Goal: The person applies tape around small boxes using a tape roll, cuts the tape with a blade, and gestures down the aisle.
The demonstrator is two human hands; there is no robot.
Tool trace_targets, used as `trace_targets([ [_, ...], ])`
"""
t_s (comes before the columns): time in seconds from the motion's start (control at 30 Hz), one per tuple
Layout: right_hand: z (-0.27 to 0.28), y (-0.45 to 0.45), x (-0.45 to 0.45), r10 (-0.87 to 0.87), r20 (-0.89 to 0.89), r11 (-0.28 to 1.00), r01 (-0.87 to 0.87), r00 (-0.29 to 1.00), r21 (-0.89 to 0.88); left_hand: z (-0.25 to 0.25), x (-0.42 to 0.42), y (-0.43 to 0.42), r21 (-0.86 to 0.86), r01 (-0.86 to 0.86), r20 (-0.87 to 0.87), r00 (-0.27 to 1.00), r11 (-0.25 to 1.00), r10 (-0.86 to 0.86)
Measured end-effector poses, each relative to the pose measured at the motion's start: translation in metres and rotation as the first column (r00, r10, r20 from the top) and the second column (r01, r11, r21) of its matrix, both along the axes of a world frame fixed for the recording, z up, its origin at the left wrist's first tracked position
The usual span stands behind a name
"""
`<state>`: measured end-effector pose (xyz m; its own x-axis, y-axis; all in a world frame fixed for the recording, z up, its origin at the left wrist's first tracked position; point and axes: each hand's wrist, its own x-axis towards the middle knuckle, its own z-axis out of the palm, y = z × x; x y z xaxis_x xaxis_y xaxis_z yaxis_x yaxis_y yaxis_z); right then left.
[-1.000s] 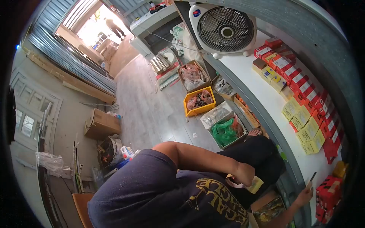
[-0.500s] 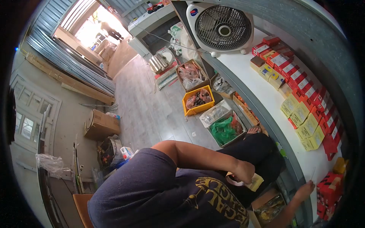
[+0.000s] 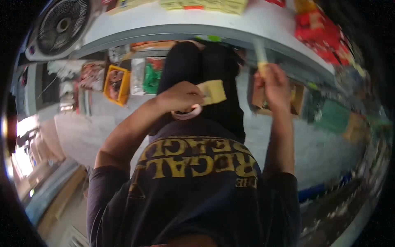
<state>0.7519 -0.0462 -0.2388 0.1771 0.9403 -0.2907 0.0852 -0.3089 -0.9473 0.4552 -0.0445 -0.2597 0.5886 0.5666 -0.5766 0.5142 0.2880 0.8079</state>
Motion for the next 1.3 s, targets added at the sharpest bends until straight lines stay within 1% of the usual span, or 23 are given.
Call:
trace_targets([
  [0.03,0.002,-0.015,-0.006,0.021,-0.059,0.999,-0.023,0.998,-0.026,0.007,0.001,0.001,-0.043,-0.010,-0.013,1.000,0.999,0.009],
  [0.07,0.008,-0.030,-0.015,0.064,-0.090,0.997,-0.067,0.994,-0.031,0.010,0.002,0.001,-0.055,0.027,0.006,1.000,0.998,-0.026],
  [0.1,0.015,-0.044,-0.024,0.111,-0.125,0.993,-0.116,0.986,-0.034,0.013,0.002,0.000,-0.113,-0.007,-0.001,1.000,0.994,0.007],
  [0.13,0.016,-0.056,-0.031,0.123,-0.122,0.990,-0.130,0.985,-0.053,0.012,0.003,0.000,-0.167,-0.046,-0.016,0.999,0.985,0.044],
  [0.17,0.016,-0.066,-0.037,0.140,-0.121,0.986,-0.149,0.983,-0.071,0.011,0.004,-0.001,-0.175,-0.024,-0.007,1.000,0.984,0.023],
  [0.2,0.017,-0.076,-0.044,0.123,-0.116,0.988,-0.132,0.986,-0.079,0.010,0.004,-0.002,-0.197,-0.039,-0.012,0.999,0.980,0.037],
  [0.27,0.019,-0.091,-0.059,0.164,-0.081,0.979,-0.172,0.983,-0.107,0.010,0.004,-0.003,-0.233,-0.079,-0.028,0.997,0.969,0.074],
  [0.3,0.015,-0.095,-0.065,0.156,-0.080,0.980,-0.164,0.985,-0.109,0.011,0.005,-0.003,-0.236,-0.071,-0.027,0.997,0.969,0.067],
  [0.33,0.010,-0.098,-0.070,0.195,0.047,0.979,-0.192,0.980,-0.068,0.012,0.005,-0.003,-0.235,-0.076,-0.027,0.997,0.969,0.072],
  [0.4,0.003,-0.103,-0.079,0.252,0.299,0.964,-0.265,0.921,0.004,0.014,0.006,-0.003,-0.231,-0.090,-0.027,0.996,0.969,0.086],
  [0.43,0.002,-0.104,-0.080,0.252,0.299,0.964,-0.266,0.920,0.005,0.013,0.006,-0.004,-0.230,-0.091,-0.027,0.996,0.969,0.087],
  [0.53,0.004,-0.105,-0.085,0.271,0.479,0.927,-0.360,0.835,0.103,0.008,0.005,-0.007,-0.171,-0.111,-0.056,0.993,0.979,0.102],
  [0.7,0.006,-0.106,-0.083,0.295,0.455,0.931,-0.359,0.840,0.060,0.007,0.007,-0.008,-0.110,-0.081,-0.082,0.994,0.991,0.072],
  [0.8,0.004,-0.106,-0.083,0.334,0.473,0.911,-0.408,0.816,0.061,0.006,0.007,-0.009,-0.055,-0.084,-0.099,0.992,0.995,0.078],
  [0.97,0.005,-0.105,-0.084,0.344,0.470,0.908,-0.416,0.813,0.054,0.002,0.008,-0.010,-0.029,-0.084,-0.124,0.989,0.996,0.080],
  [1.07,0.004,-0.104,-0.084,0.358,0.490,0.900,-0.434,0.795,0.046,0.001,0.010,-0.011,0.077,-0.065,-0.116,0.990,0.995,0.074],
  [1.2,0.002,-0.100,-0.086,0.377,0.519,0.881,-0.470,0.767,0.055,0.006,0.011,-0.014,0.062,-0.080,-0.094,0.992,0.995,0.085],
  [1.3,0.004,-0.101,-0.084,0.378,0.509,0.877,-0.475,0.773,0.070,0.011,0.012,-0.013,0.064,-0.085,-0.112,0.990,0.994,0.091],
])
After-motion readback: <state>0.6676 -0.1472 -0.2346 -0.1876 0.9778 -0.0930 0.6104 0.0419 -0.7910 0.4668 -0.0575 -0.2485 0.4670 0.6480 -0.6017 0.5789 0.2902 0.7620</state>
